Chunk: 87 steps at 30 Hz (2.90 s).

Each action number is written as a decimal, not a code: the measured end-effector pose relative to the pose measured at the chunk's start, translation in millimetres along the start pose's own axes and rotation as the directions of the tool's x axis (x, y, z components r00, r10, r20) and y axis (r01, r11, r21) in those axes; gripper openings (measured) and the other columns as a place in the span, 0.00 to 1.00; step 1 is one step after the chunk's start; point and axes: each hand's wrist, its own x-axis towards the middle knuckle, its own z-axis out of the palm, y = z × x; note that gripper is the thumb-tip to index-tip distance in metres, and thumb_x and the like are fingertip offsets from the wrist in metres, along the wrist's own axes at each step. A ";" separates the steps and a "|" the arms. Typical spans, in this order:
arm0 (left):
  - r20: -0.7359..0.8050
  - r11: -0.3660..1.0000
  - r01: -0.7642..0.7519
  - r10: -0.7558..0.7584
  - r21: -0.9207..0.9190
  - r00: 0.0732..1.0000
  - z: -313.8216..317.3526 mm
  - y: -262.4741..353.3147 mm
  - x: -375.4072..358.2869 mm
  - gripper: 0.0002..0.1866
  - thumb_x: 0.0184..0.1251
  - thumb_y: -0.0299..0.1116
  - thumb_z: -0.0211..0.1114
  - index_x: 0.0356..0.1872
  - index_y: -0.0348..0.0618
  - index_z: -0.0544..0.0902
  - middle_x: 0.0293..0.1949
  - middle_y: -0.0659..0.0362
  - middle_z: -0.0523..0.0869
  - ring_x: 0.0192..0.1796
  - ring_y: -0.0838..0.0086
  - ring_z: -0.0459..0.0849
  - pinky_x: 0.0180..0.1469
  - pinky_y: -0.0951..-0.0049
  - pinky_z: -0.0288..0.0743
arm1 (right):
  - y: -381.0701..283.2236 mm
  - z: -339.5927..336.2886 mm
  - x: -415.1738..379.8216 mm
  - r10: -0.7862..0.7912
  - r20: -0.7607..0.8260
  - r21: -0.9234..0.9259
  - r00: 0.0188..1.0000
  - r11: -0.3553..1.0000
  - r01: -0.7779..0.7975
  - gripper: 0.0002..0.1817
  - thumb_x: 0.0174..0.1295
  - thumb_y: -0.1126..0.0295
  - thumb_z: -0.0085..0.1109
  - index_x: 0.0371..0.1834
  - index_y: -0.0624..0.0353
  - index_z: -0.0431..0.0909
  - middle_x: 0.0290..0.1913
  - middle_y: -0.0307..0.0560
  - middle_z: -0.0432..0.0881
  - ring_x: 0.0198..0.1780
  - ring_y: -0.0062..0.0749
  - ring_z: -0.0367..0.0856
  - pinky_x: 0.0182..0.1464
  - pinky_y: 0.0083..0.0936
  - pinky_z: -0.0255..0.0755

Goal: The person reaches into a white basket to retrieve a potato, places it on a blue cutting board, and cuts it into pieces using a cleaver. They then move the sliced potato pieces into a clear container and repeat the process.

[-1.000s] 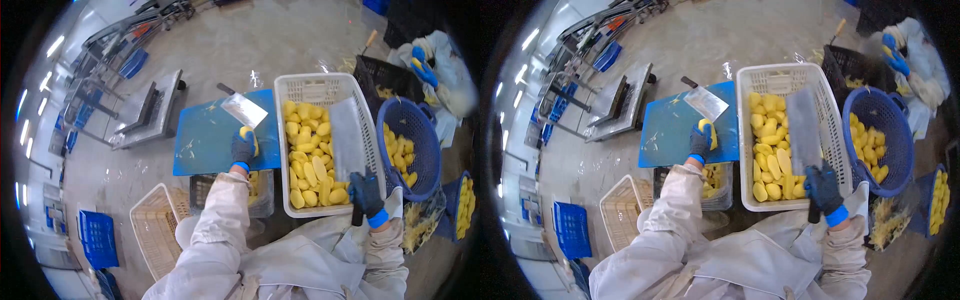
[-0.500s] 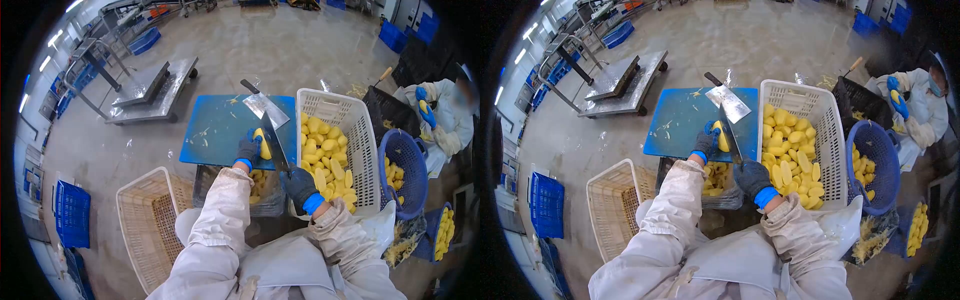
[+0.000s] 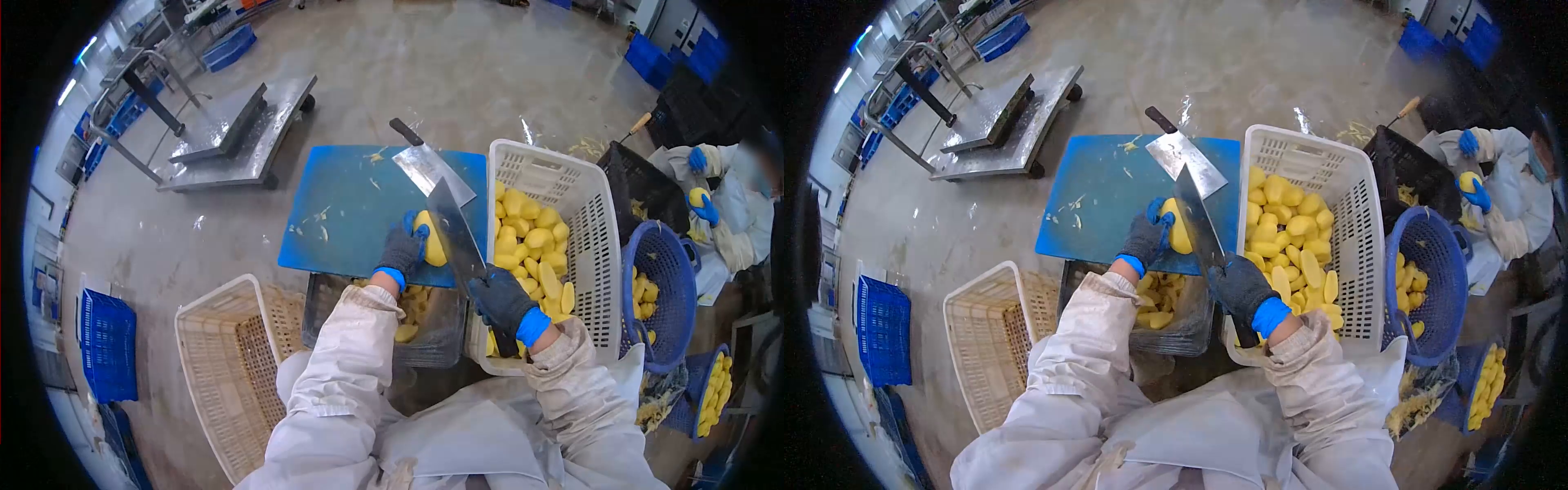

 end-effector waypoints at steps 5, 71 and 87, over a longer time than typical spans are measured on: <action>0.036 1.000 0.017 -0.017 0.004 0.999 2.5 -8.7 5.5 0.26 0.62 0.43 0.56 0.58 0.40 0.67 0.43 0.39 0.79 0.45 0.47 0.78 0.48 0.56 0.71 | -8.1 4.2 18.9 -0.012 -0.004 -0.052 1.000 0.999 0.012 0.17 0.57 0.62 0.46 0.34 0.69 0.74 0.35 0.69 0.77 0.40 0.59 0.76 0.44 0.45 0.69; 0.209 0.441 0.332 -0.303 -0.834 0.930 -60.1 -69.8 -86.9 0.16 0.60 0.25 0.57 0.50 0.33 0.73 0.45 0.51 0.78 0.44 0.63 0.80 0.43 0.66 0.81 | -17.5 50.8 -66.1 -0.177 -0.057 -0.448 0.983 0.884 0.133 0.18 0.59 0.60 0.48 0.45 0.63 0.73 0.28 0.60 0.79 0.32 0.52 0.80 0.34 0.42 0.72; 0.022 0.910 -0.399 0.404 -0.110 0.915 -2.4 59.1 -6.7 0.22 0.56 0.28 0.58 0.54 0.50 0.74 0.53 0.50 0.74 0.52 0.53 0.74 0.56 0.58 0.68 | 72.6 -103.3 -192.3 0.257 -0.556 0.267 0.791 0.956 -0.123 0.08 0.63 0.66 0.52 0.36 0.60 0.73 0.15 0.36 0.70 0.15 0.18 0.68 0.17 0.18 0.62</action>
